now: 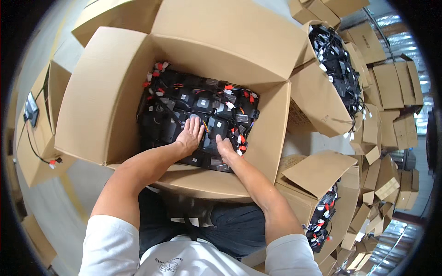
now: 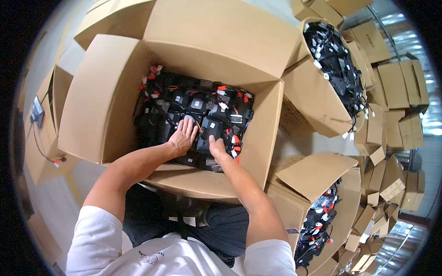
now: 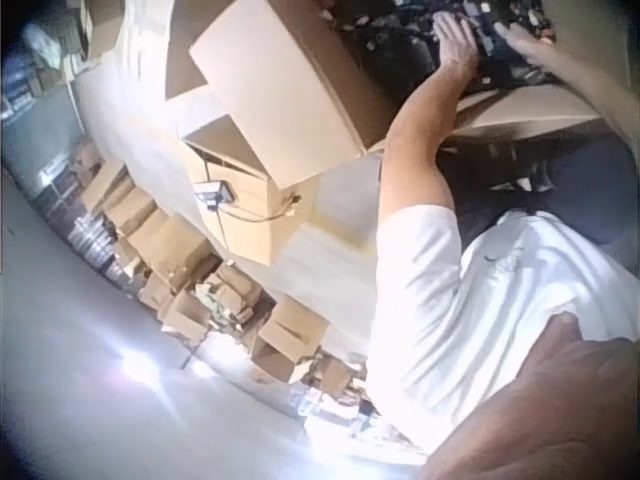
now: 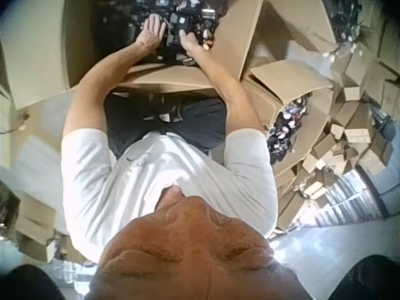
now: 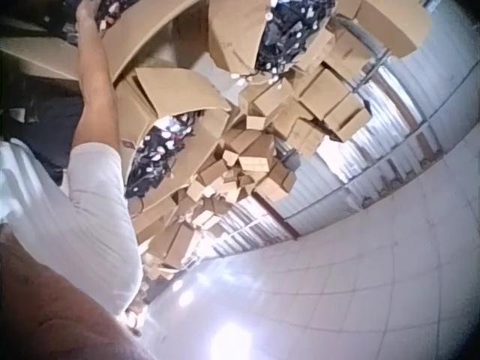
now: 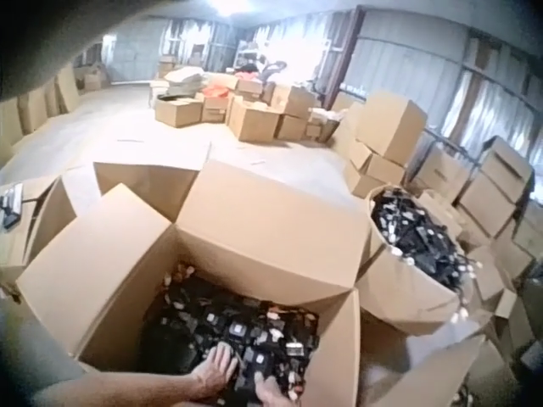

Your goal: The person sorts electronic display units and wiring harnesses by hand, placing them into cardboard boxes.

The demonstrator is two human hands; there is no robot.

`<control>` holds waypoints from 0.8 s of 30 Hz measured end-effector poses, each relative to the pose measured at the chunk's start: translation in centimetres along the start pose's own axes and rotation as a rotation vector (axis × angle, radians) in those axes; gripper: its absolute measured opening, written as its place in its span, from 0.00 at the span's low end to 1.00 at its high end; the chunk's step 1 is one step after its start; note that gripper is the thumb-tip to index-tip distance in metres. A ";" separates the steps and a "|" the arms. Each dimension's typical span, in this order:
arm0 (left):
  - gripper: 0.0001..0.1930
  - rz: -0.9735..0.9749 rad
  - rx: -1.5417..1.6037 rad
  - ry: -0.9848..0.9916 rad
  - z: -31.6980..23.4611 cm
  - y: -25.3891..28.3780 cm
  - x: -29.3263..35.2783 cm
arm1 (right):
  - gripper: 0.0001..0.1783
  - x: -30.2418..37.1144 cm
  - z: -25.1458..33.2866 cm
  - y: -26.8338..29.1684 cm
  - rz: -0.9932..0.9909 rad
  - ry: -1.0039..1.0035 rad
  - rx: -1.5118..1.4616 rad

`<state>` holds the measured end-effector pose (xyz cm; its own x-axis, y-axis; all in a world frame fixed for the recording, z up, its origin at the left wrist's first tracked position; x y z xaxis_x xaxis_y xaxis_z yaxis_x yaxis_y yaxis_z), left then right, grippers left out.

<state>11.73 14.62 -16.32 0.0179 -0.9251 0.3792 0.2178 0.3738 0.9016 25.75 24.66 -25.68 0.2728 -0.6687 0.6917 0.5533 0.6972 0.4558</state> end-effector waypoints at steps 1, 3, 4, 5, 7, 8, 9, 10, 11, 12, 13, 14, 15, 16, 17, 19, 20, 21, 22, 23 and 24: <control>0.51 -0.106 -0.025 0.016 0.3 -0.6 -0.4 | 0.36 0.5 1.0 -0.1 -0.001 -0.003 0.008; 0.30 -0.206 -0.024 0.008 0.1 -0.5 -0.7 | 0.36 1.3 2.4 0.4 0.147 0.023 -0.071; 0.30 -0.345 -0.087 -0.058 -2.4 2.4 -2.8 | 0.28 -1.1 0.0 4.1 0.036 -0.037 0.040; 0.31 -0.302 -0.150 -0.073 -1.6 0.7 -1.6 | 0.30 0.5 3.1 2.0 0.145 0.219 0.327; 0.45 -0.312 -0.140 -0.055 -1.9 -1.0 -2.8 | 0.20 0.8 5.1 2.5 0.093 0.441 0.646; 0.56 -0.012 0.091 -0.092 -0.7 -1.1 -0.6 | 0.16 3.3 5.8 2.7 -0.171 0.076 0.336; 0.65 0.133 0.229 -0.050 -0.8 0.8 -0.6 | 0.18 4.3 7.3 4.0 -0.227 0.104 0.218; 0.68 0.118 0.154 -0.053 -0.2 0.4 -0.1 | 0.19 6.8 11.2 3.9 -0.240 0.274 0.359; 0.70 0.084 0.085 -0.080 -1.2 1.2 -1.2 | 0.20 7.8 12.5 5.4 -0.167 0.375 0.443; 0.70 0.073 0.063 -0.088 -0.2 1.2 -0.8 | 0.20 10.6 15.3 5.4 -0.021 0.514 0.434; 0.71 0.134 0.143 -0.133 0.6 1.0 -0.3 | 0.20 14.0 18.1 5.9 0.130 0.657 0.433; 0.72 0.188 0.223 -0.194 0.3 1.2 -0.2 | 0.20 16.6 19.4 7.9 0.061 0.745 0.452; 0.72 0.172 0.211 -0.218 -0.2 1.9 -0.3 | 0.19 19.4 20.1 10.4 -0.010 0.823 0.474; 0.72 0.157 0.252 -0.179 0.4 2.1 0.2 | 0.19 23.4 20.9 12.9 -0.099 0.938 0.519; 0.71 0.143 0.297 -0.145 0.9 2.2 0.6 | 0.19 28.0 20.7 16.2 -0.190 1.046 0.566; 0.66 0.105 0.307 -0.135 1.6 2.8 0.7 | 0.19 35.0 18.0 23.5 -0.335 1.143 0.432; 0.60 0.081 0.312 -0.090 2.9 2.8 0.9 | 0.19 38.2 15.4 27.9 -0.358 1.041 0.252; 0.55 0.055 0.318 -0.053 3.4 3.4 0.8 | 0.20 39.9 11.9 31.9 -0.406 0.906 0.250; 0.47 0.014 0.348 -0.045 4.3 4.8 1.3 | 0.20 41.5 7.6 35.9 -0.608 0.863 0.153; 0.43 0.007 0.411 -0.012 5.2 6.9 2.4 | 0.22 41.4 1.8 40.0 -0.636 0.708 0.155; 0.41 -0.041 0.476 -0.015 6.0 9.1 3.7 | 0.23 43.3 -3.6 43.8 -0.789 0.459 0.220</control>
Point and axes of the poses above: each hand's wrist, its own x-axis away from the middle knuckle, its own y-axis out of the back of the hand, z = x × y, the point moved 7 cm from there along -x, towards the middle knuckle, and after that the axes turned 2 degrees about -x, right-handed, at the moved point
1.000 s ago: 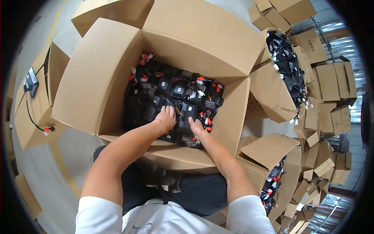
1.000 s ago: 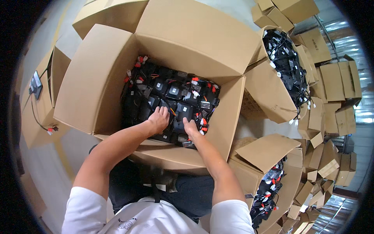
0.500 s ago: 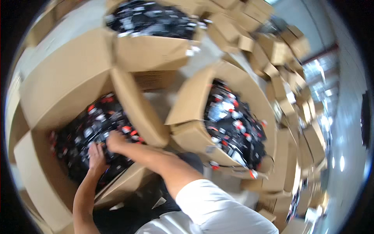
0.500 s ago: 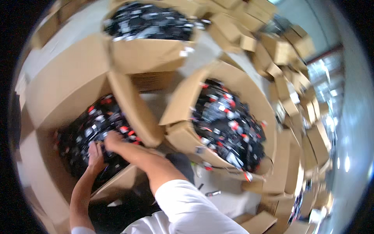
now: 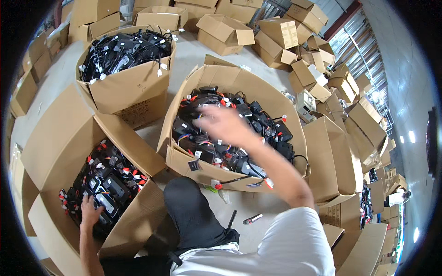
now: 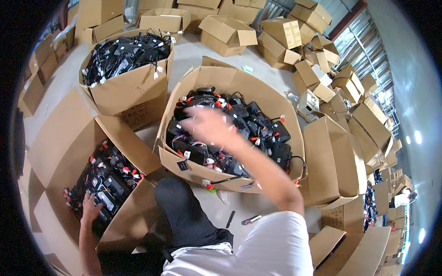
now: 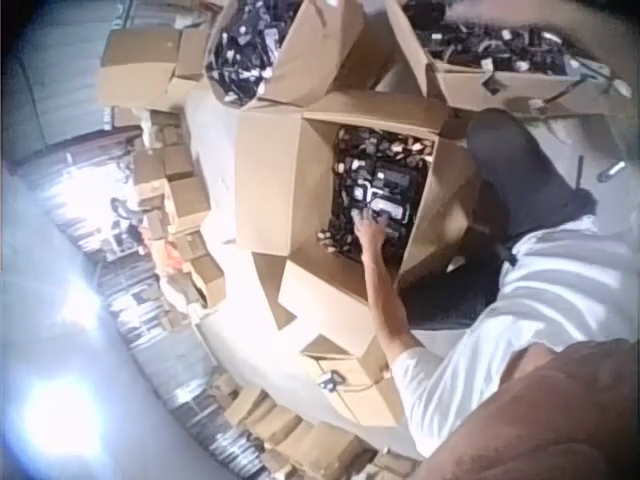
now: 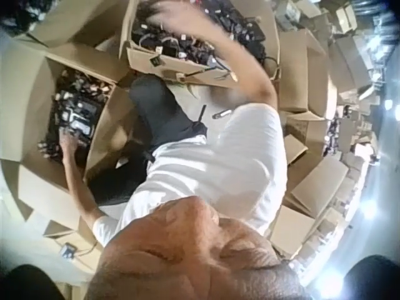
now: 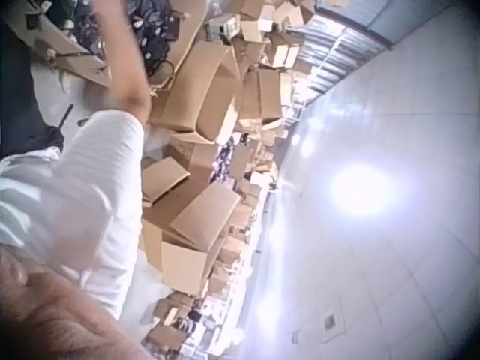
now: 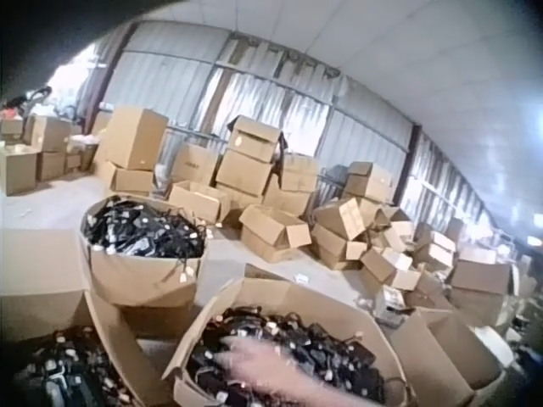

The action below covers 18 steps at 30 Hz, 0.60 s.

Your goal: The person sorts electronic display units and wiring harnesses by hand, placing them into cardboard boxes.

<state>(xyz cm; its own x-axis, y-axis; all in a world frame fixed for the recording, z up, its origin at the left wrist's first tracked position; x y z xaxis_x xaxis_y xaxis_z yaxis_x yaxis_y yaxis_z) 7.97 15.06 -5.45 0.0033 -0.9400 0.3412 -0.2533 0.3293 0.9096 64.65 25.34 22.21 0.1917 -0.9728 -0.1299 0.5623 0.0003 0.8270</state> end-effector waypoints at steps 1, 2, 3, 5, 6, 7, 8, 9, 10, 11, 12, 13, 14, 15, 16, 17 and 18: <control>0.40 -0.046 0.064 -0.021 -0.5 1.7 0.9 | 0.30 1.8 -8.4 3.4 0.006 -0.274 0.144; 0.38 -0.089 0.062 -0.015 1.6 2.5 2.3 | 0.28 3.9 -13.2 6.3 -0.063 -0.424 0.350; 0.36 -0.129 0.077 -0.042 2.2 2.7 2.4 | 0.28 7.6 -20.7 9.2 -0.067 -0.554 0.544; 0.35 -0.140 0.066 -0.023 2.4 3.5 3.9 | 0.27 15.7 -30.1 11.9 -0.070 -0.861 0.670; 0.35 -0.112 0.060 -0.015 2.4 3.2 3.8 | 0.28 20.0 -34.3 11.9 0.024 -0.948 0.687; 0.35 -0.083 0.048 0.001 2.6 3.1 4.1 | 0.29 23.1 -36.9 11.1 0.126 -1.031 0.695; 0.32 -0.090 0.048 -0.013 1.4 3.8 4.5 | 0.29 24.0 -37.5 10.4 0.135 -1.027 0.686; 0.32 -0.089 0.040 -0.008 -0.1 4.3 4.4 | 0.27 24.4 -37.6 10.4 0.014 -0.987 0.662; 0.31 -0.154 0.074 -0.087 -2.4 5.5 4.2 | 0.25 24.6 -37.5 10.8 -0.110 -0.946 0.635; 0.30 -0.217 0.104 -0.166 -4.8 6.9 4.1 | 0.25 24.5 -37.4 10.9 -0.108 -0.947 0.625; 0.29 -0.280 0.103 -0.231 -7.9 8.5 3.9 | 0.24 23.5 -36.8 11.9 -0.165 -0.890 0.385; 0.29 -0.341 0.093 -0.284 -11.3 10.3 4.4 | 0.22 21.3 -34.2 12.6 -0.207 -0.820 0.138; 0.30 -0.370 0.124 -0.306 -14.8 12.4 4.9 | 0.20 18.8 -31.5 13.3 -0.197 -0.779 0.042; 0.31 -0.400 0.154 -0.327 -18.8 14.8 6.0 | 0.19 15.3 -25.6 13.7 -0.186 -0.735 -0.056; 0.32 -0.443 0.207 -0.379 -23.5 16.0 6.3 | 0.18 13.1 -20.9 15.1 -0.197 -0.562 -0.034; 0.33 -0.486 0.263 -0.427 -28.0 17.1 6.9 | 0.17 11.4 -16.4 15.6 -0.202 -0.388 -0.011; 0.35 -0.551 0.238 -0.532 -33.1 18.4 8.0 | 0.17 10.1 -12.3 15.4 -0.181 -0.246 -0.066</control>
Point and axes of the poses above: each hand's wrist, its own x-axis away from the middle knuckle, its own y-axis out of the back of the hand, z = x × y, the point moved 7 cm from there along -x, towards the middle knuckle, and after that the axes turned 2 degrees about -x, right-handed, at the moved point
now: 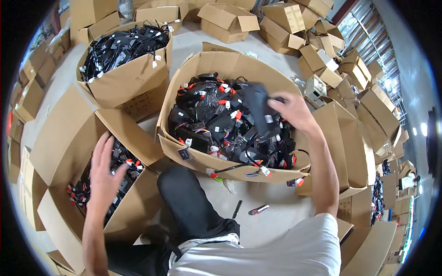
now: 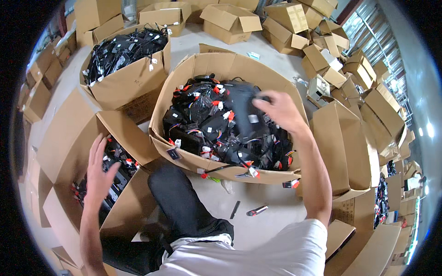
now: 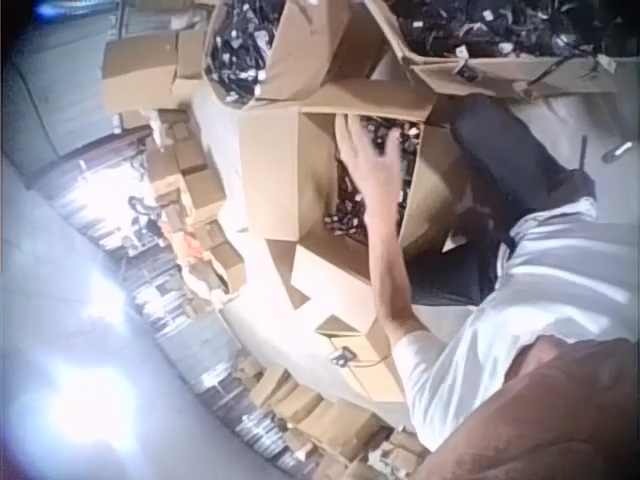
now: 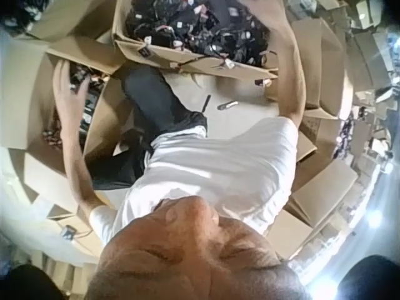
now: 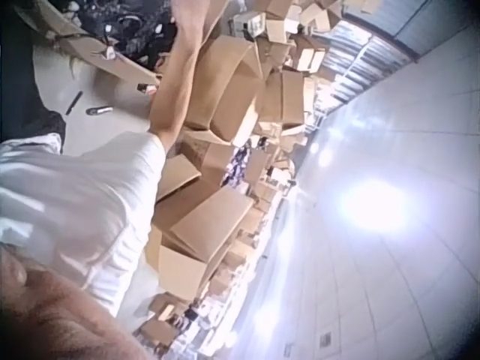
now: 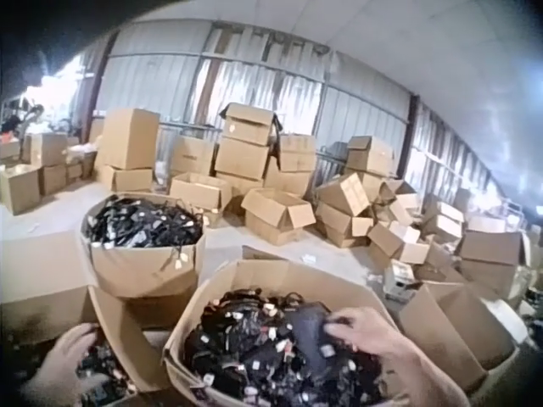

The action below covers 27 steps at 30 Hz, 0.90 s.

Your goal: The person sorts electronic display units and wiring harnesses by hand, placing them into cardboard boxes.

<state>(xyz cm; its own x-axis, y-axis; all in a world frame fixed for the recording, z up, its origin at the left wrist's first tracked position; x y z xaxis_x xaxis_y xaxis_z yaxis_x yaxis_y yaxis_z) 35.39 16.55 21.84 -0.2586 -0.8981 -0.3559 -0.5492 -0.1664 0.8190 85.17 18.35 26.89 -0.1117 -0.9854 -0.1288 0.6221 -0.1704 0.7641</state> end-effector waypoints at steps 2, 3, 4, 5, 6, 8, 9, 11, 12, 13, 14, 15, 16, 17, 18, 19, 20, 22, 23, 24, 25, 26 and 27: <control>0.35 -0.133 -0.100 -0.297 -8.6 -0.4 -2.5 | 0.17 0.0 6.8 -2.9 0.144 0.160 -0.122; 0.34 -0.238 -0.207 -0.463 -11.5 0.9 -2.4 | 0.17 0.0 11.0 -5.2 0.263 0.213 -0.175; 0.31 -0.241 -0.284 -0.549 -13.8 0.5 -2.5 | 0.17 0.5 14.1 -7.7 0.360 0.366 -0.216; 0.28 -0.244 -0.337 -0.643 -15.9 -0.2 -2.8 | 0.16 1.6 16.2 -8.9 0.448 0.501 -0.240; 0.21 -0.272 -0.332 -0.725 -17.5 0.2 -3.2 | 0.17 2.3 16.7 -9.5 0.524 0.449 -0.221; 0.20 -0.185 -0.237 -0.668 -15.0 -0.3 -3.7 | 0.18 2.9 17.1 -9.8 0.639 0.310 -0.320; 0.19 -0.101 -0.128 -0.616 -13.2 -0.5 -3.8 | 0.18 1.9 14.8 -9.8 0.682 0.211 -0.370; 0.20 -0.140 -0.071 -0.232 -7.0 1.5 -3.3 | 0.19 -1.3 7.1 -9.0 0.407 0.190 -0.272; 0.18 -0.206 0.057 -0.025 -3.7 2.7 -3.1 | 0.22 -1.5 1.8 -7.4 0.164 0.115 -0.130; 0.20 -0.198 0.135 0.322 2.1 4.3 -2.2 | 0.28 -1.2 -2.5 -6.8 0.140 -0.144 0.173; 0.23 -0.275 0.213 0.479 4.9 6.0 -1.5 | 0.42 0.6 -10.2 -5.9 0.014 -0.119 0.373; 0.25 -0.453 0.416 0.537 10.1 8.0 0.1 | 0.55 2.0 -14.0 -7.5 0.063 -0.209 0.353; 0.25 -0.574 0.501 0.733 14.7 9.6 2.6 | 0.55 4.1 -16.1 -9.3 0.136 -0.297 0.240; 0.23 -0.664 0.578 0.649 18.1 10.3 3.5 | 0.53 6.5 -21.0 -9.5 0.194 -0.239 0.237; 0.23 -0.637 0.622 0.694 18.7 11.3 5.0 | 0.51 6.6 -20.9 -10.5 0.258 -0.346 0.253; 0.22 -0.609 0.679 0.733 19.0 12.1 6.3 | 0.50 6.9 -20.7 -10.6 0.312 -0.456 0.278; 0.21 -0.560 0.708 0.743 19.6 11.4 7.1 | 0.43 6.7 -21.0 -9.0 0.229 -0.394 0.221; 0.19 -0.462 0.575 0.765 19.7 9.9 8.7 | 0.26 5.7 -20.1 -8.1 0.237 -0.431 -0.234; 0.18 -0.426 0.784 0.789 18.2 8.5 8.4 | 0.19 5.7 -18.0 -6.6 0.159 -0.543 -0.268; 0.18 -0.415 0.875 0.790 18.8 7.5 8.8 | 0.16 5.2 -18.4 -5.8 0.103 -0.615 -0.514; 0.18 -0.398 0.980 0.782 19.0 5.9 9.0 | 0.14 5.1 -19.2 -3.5 0.035 -0.682 -0.755; 0.18 -0.348 1.032 0.768 19.2 5.0 8.8 | 0.12 4.3 -19.0 -0.8 -0.087 -0.531 -0.963; 0.19 -0.356 1.089 0.746 19.3 4.5 9.1 | 0.11 3.1 -16.5 -0.1 -0.185 -0.374 -1.174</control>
Point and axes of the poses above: each hand's wrist, its own x-axis away from the middle knuckle, its own y-axis out of the back of the hand, z = x × y, the point moved 7 cm from there along -x, towards the middle knuckle, and after that the axes turned 2 degrees about -x, right-handed, at the moved point
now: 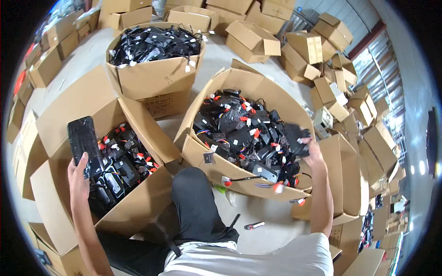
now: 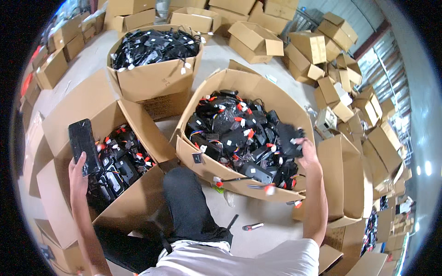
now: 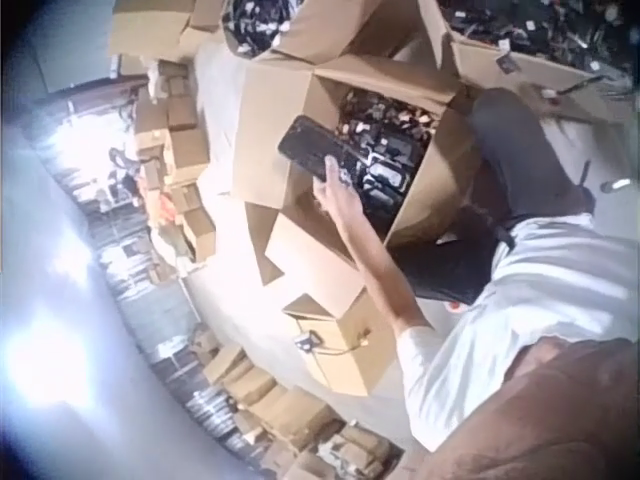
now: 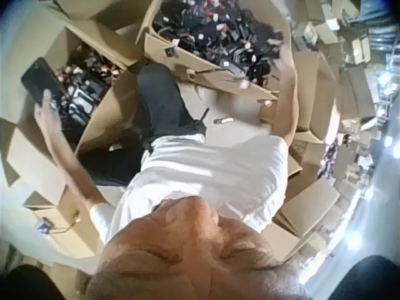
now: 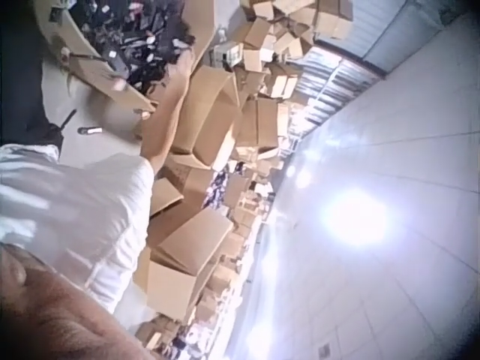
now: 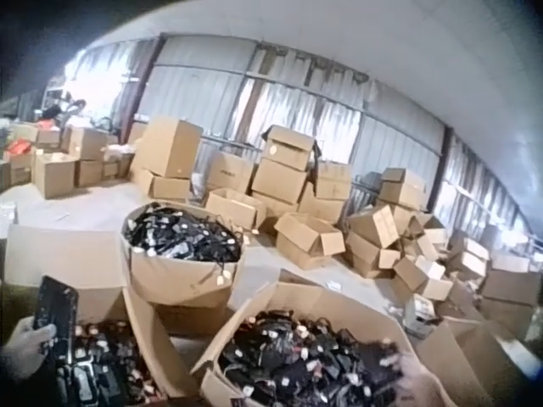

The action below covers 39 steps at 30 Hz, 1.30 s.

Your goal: The person sorts electronic display units and wiring harnesses by hand, placing them into cardboard boxes.

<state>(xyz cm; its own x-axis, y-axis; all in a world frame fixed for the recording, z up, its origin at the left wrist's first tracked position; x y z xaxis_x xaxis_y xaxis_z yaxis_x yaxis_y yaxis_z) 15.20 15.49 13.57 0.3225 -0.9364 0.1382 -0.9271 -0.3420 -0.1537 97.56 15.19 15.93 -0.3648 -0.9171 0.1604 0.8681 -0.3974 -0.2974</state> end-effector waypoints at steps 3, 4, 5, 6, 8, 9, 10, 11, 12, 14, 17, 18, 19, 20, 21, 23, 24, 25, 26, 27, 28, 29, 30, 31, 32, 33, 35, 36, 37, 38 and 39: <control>0.20 0.001 0.137 -0.049 0.2 1.2 1.1 | 0.15 0.5 3.3 -12.3 0.301 0.131 -0.136; 0.21 -0.058 0.180 -0.001 1.0 1.7 1.3 | 0.17 1.1 4.0 -16.3 0.371 0.180 -0.160; 0.23 -0.034 0.176 -0.012 1.3 2.0 1.3 | 0.16 2.6 4.7 -21.0 0.409 0.267 -0.172; 0.25 -0.081 0.033 -0.163 2.9 3.1 0.4 | 0.17 2.0 3.8 -23.1 0.456 0.235 -0.206; 0.25 -0.103 0.246 0.019 4.0 2.3 0.7 | 0.23 4.3 0.7 -31.7 0.657 0.116 -0.202; 0.24 -0.060 0.056 -0.027 3.8 2.3 1.0 | 0.25 6.6 -0.9 -36.3 0.673 0.109 -0.115; 0.22 -0.030 0.326 0.068 4.7 0.9 1.1 | 0.27 7.9 -3.1 -39.6 0.720 0.043 -0.102; 0.22 0.014 0.380 0.015 4.5 -0.2 1.2 | 0.27 9.1 -5.9 -42.8 0.754 -0.098 -0.049; 0.22 0.069 0.431 -0.044 4.2 -1.1 1.0 | 0.26 10.5 -7.9 -46.6 0.841 -0.061 -0.044; 0.24 0.093 0.508 -0.029 5.9 0.0 0.7 | 0.25 14.3 -13.7 -54.7 0.949 -0.178 0.036; 0.27 0.098 0.613 -0.071 5.1 -0.2 1.7 | 0.22 17.7 -21.9 -61.1 1.048 -0.020 0.326; 0.27 -0.005 0.510 -0.084 5.0 0.5 2.2 | 0.24 19.2 -23.3 -62.3 1.042 0.017 0.393; 0.27 -0.008 0.496 -0.068 4.9 1.1 2.3 | 0.25 19.9 -24.4 -62.9 1.032 0.065 0.443; 0.26 -0.003 0.484 -0.046 4.9 1.4 2.4 | 0.26 20.2 -25.2 -63.0 1.011 0.115 0.495; 0.25 0.031 0.437 -0.136 4.2 1.6 2.4 | 0.27 20.3 -25.7 -63.0 0.955 0.168 0.494; 0.29 0.009 0.302 -0.204 2.7 2.2 3.5 | 0.27 21.4 -25.8 -63.2 0.982 0.149 0.506; 0.31 0.030 0.278 -0.215 2.3 2.3 3.8 | 0.28 21.9 -25.7 -63.3 1.015 0.161 0.513; 0.31 0.033 0.285 -0.209 1.7 2.4 4.2 | 0.27 22.1 -25.8 -62.9 1.020 0.228 0.561; 0.32 0.071 0.275 -0.215 0.9 2.3 4.5 | 0.27 22.1 -26.2 -62.6 1.025 0.295 0.610; 0.34 0.111 0.264 -0.221 0.6 2.1 4.4 | 0.25 21.8 -26.6 -62.2 1.008 0.351 0.687; 0.34 0.104 0.269 -0.214 1.0 2.6 4.2 | 0.25 22.1 -26.5 -62.1 1.013 0.343 0.694; 0.35 0.097 0.210 -0.212 1.5 3.0 4.0 | 0.24 22.6 -26.4 -62.1 1.041 0.260 0.706; 0.36 0.090 0.151 -0.210 1.9 3.4 3.8 | 0.23 22.8 -26.6 -61.9 1.067 0.175 0.717; 0.35 0.073 0.165 -0.226 1.5 3.6 3.8 | 0.20 22.1 -26.5 -61.8 1.196 0.156 0.678; 0.33 0.081 0.102 -0.200 1.5 4.1 3.5 | 0.17 20.6 -26.2 -61.7 1.389 0.183 0.717; 0.33 0.120 0.110 -0.159 1.1 4.4 3.7 | 0.14 19.9 -24.5 -62.1 1.461 0.244 0.740; 0.33 0.243 0.030 -0.102 -0.4 3.7 4.2 | 0.23 14.4 -22.3 -61.4 1.059 0.269 0.704; 0.33 0.317 -0.059 -0.079 -0.5 3.1 4.5 | 0.28 13.8 -21.2 -61.7 1.016 0.188 0.432; 0.36 0.384 -0.112 -0.102 -0.1 2.4 4.6 | 0.29 14.8 -21.6 -62.4 1.151 0.146 0.368; 0.39 0.420 -0.234 -0.130 0.0 1.8 5.1 | 0.30 15.9 -21.9 -62.9 1.281 0.104 0.298; 0.40 0.437 -0.277 -0.080 0.9 1.3 5.1 | 0.27 17.0 -22.5 -62.6 1.402 0.166 0.569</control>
<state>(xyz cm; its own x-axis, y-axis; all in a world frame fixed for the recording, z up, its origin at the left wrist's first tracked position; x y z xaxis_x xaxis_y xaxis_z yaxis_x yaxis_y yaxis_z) 15.81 10.16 13.22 -0.1027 -0.9938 0.0421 -0.9907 0.1060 0.0856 29.43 23.76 16.14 0.8397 -0.5406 -0.0503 0.5313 0.7990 0.2818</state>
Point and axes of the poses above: each hand's wrist, its own x-axis away from the middle knuckle, its own y-axis out of the back of the hand, z = x × y, the point moved 7 cm from there along -x, towards the middle knuckle, and after that the axes turned 2 degrees about -x, right-handed, at the moved point
